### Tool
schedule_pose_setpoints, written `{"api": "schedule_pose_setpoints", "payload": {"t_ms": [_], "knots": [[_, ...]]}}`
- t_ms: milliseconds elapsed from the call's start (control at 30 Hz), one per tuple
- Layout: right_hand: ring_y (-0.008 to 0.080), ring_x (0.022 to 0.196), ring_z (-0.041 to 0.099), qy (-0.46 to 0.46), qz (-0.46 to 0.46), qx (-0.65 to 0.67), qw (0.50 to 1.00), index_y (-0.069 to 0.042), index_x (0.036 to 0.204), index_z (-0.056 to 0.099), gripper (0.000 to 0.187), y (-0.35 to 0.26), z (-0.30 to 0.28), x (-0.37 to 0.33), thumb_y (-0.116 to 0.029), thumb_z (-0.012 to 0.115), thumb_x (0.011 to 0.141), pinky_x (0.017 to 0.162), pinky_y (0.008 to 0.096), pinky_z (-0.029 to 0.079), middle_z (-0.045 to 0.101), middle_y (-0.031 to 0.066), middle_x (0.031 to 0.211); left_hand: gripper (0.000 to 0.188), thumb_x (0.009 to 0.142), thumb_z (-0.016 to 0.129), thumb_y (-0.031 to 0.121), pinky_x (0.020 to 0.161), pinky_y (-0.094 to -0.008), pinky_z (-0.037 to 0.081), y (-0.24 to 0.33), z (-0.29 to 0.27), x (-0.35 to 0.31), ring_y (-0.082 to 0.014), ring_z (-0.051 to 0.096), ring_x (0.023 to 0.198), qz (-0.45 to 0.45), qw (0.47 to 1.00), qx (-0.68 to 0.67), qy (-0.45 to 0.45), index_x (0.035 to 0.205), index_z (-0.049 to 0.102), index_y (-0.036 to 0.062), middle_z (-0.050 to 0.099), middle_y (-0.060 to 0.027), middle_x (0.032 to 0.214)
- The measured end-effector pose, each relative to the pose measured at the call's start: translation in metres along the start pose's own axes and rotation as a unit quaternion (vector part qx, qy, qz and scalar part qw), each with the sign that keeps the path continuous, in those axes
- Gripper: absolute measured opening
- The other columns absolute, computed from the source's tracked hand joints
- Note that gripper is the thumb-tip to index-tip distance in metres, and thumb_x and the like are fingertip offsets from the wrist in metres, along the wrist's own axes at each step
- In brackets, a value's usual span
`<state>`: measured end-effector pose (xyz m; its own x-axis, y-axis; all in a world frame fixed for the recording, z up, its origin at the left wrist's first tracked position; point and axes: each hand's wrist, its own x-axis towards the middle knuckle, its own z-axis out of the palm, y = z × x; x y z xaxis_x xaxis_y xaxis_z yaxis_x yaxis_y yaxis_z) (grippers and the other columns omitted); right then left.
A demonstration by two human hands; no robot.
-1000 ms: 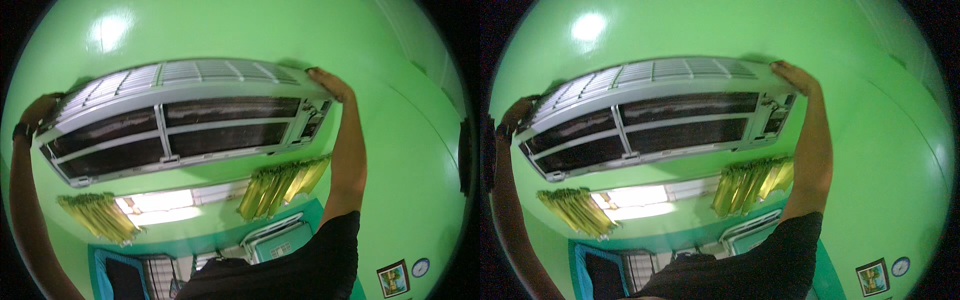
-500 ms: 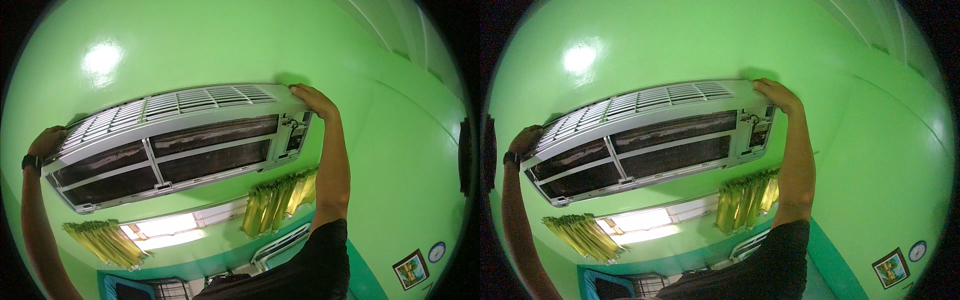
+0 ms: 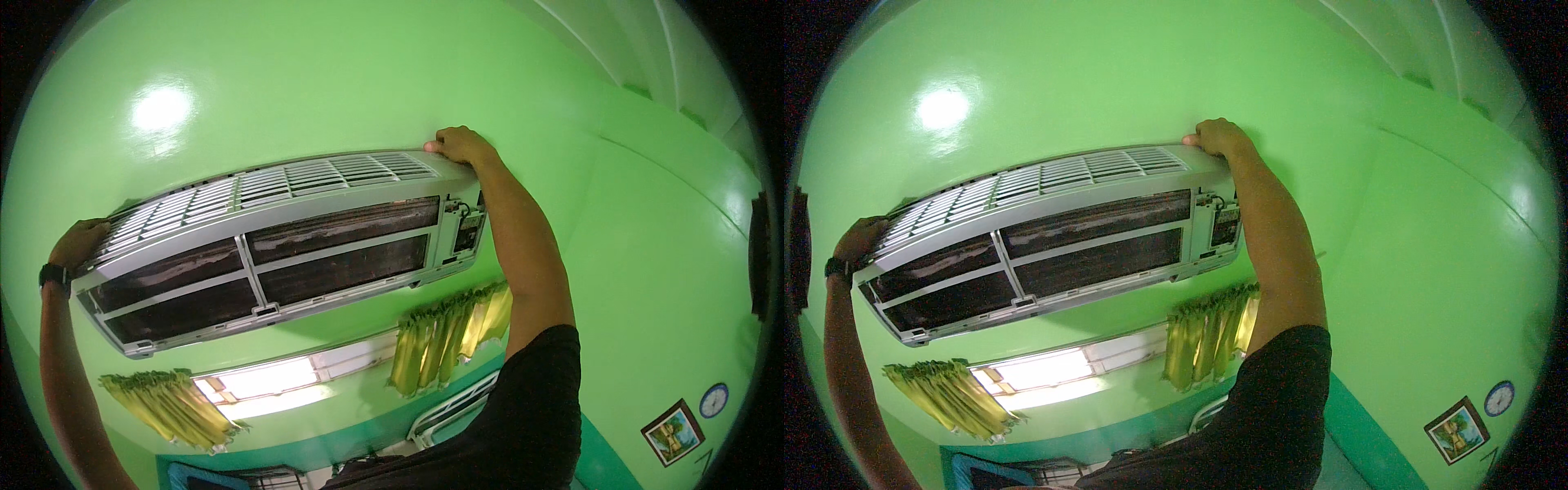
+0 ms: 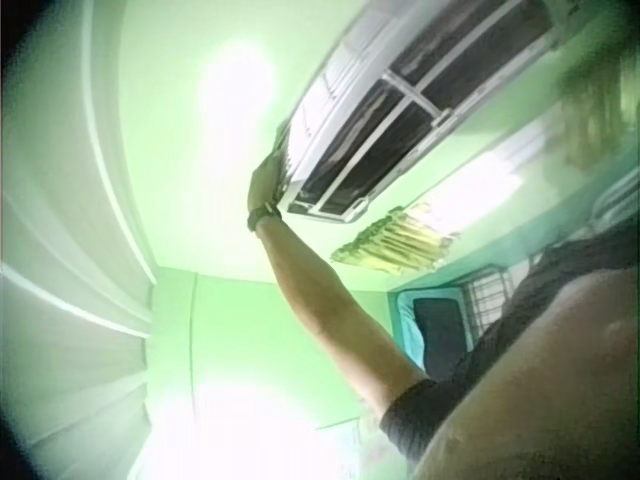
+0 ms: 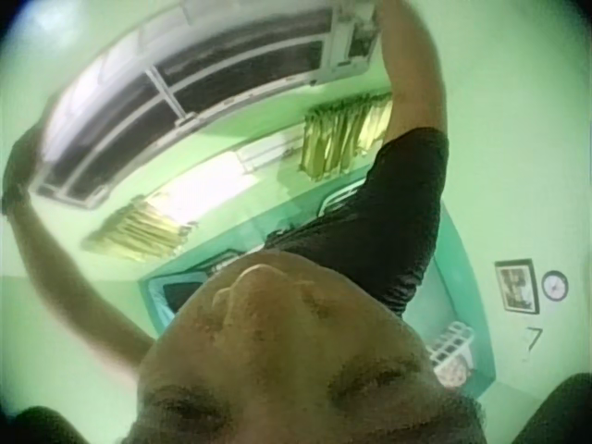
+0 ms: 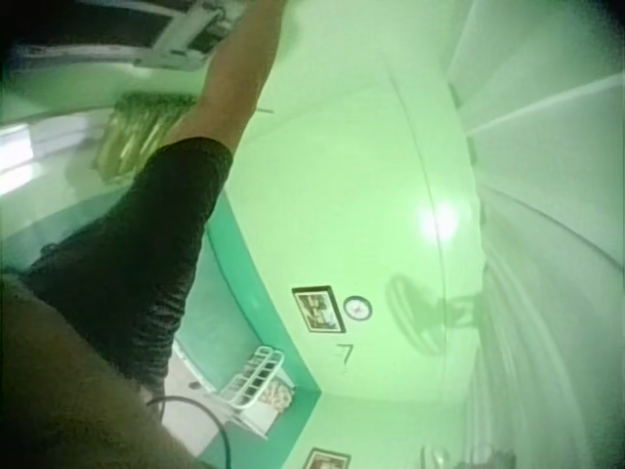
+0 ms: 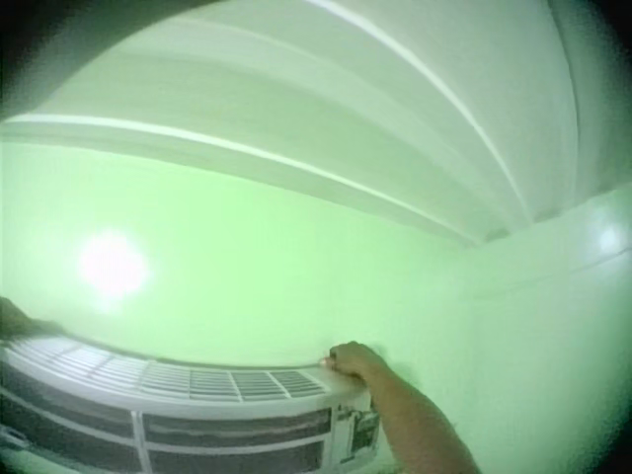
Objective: The person positions a ladder, climbs it to reach a wall-mounted air conditioner, removes the outer cover, disconnects internal wiring by hand, and then removes the internal drainage components.
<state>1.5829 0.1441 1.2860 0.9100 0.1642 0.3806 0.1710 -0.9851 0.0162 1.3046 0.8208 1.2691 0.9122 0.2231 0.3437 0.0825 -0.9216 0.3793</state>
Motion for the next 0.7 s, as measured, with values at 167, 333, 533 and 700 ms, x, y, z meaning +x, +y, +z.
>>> {"api": "schedule_pose_setpoints", "payload": {"t_ms": [167, 333, 533, 700], "knots": [[0.0381, 0.113, 0.066, 0.013, -0.019, -0.024, 0.999, -0.006, 0.117, 0.069, 0.065, 0.003, -0.001, 0.004, -0.064, 0.052, 0.096, 0.096, 0.05, 0.051, 0.07, 0.0209, 0.119, 0.048, 0.1, 0.05, 0.037, 0.095, -0.0384, 0.05, 0.012, -0.002, -0.005, -0.0268, 0.068, 0.099, -0.015, 0.999, 0.039, -0.011, 0.122, 0.069, -0.0015, 0.073, -0.0188, 0.114], [0.0379, 0.116, 0.064, 0.024, -0.017, -0.007, 1.0, -0.005, 0.121, 0.067, 0.07, 0.004, 0.002, 0.005, -0.068, 0.05, 0.095, 0.098, 0.0495, 0.05, 0.068, 0.0204, 0.123, 0.043, 0.102, 0.05, 0.035, 0.081, -0.0355, 0.05, 0.019, 0.0, -0.012, -0.0187, 0.063, 0.08, -0.028, 0.994, 0.1, 0.017, 0.116, 0.071, 0.0001, 0.073, -0.0115, 0.091], [0.0353, 0.11, 0.066, -0.006, 0.028, 0.016, 0.999, -0.009, 0.126, 0.064, 0.067, 0.011, -0.001, -0.002, -0.067, 0.057, 0.093, 0.097, 0.0491, 0.05, 0.068, 0.017, 0.123, 0.045, 0.101, 0.051, 0.036, 0.091, -0.0382, 0.051, 0.013, 0.003, -0.009, -0.0272, 0.069, 0.091, 0.002, 0.995, 0.087, 0.056, 0.119, 0.071, 0.0006, 0.075, -0.0176, 0.103], [0.0302, 0.127, 0.058, 0.069, -0.041, 0.26, 0.962, -0.012, 0.14, 0.058, 0.066, 0.034, 0.001, -0.069, -0.059, 0.062, 0.094, 0.109, 0.0443, 0.043, 0.06, 0.0139, 0.139, 0.046, 0.101, 0.05, 0.037, 0.096, -0.0391, 0.049, 0.016, 0.005, -0.012, -0.029, 0.067, 0.103, -0.016, 0.985, 0.156, 0.066, 0.125, 0.068, 0.0016, 0.07, -0.0198, 0.117]]}}
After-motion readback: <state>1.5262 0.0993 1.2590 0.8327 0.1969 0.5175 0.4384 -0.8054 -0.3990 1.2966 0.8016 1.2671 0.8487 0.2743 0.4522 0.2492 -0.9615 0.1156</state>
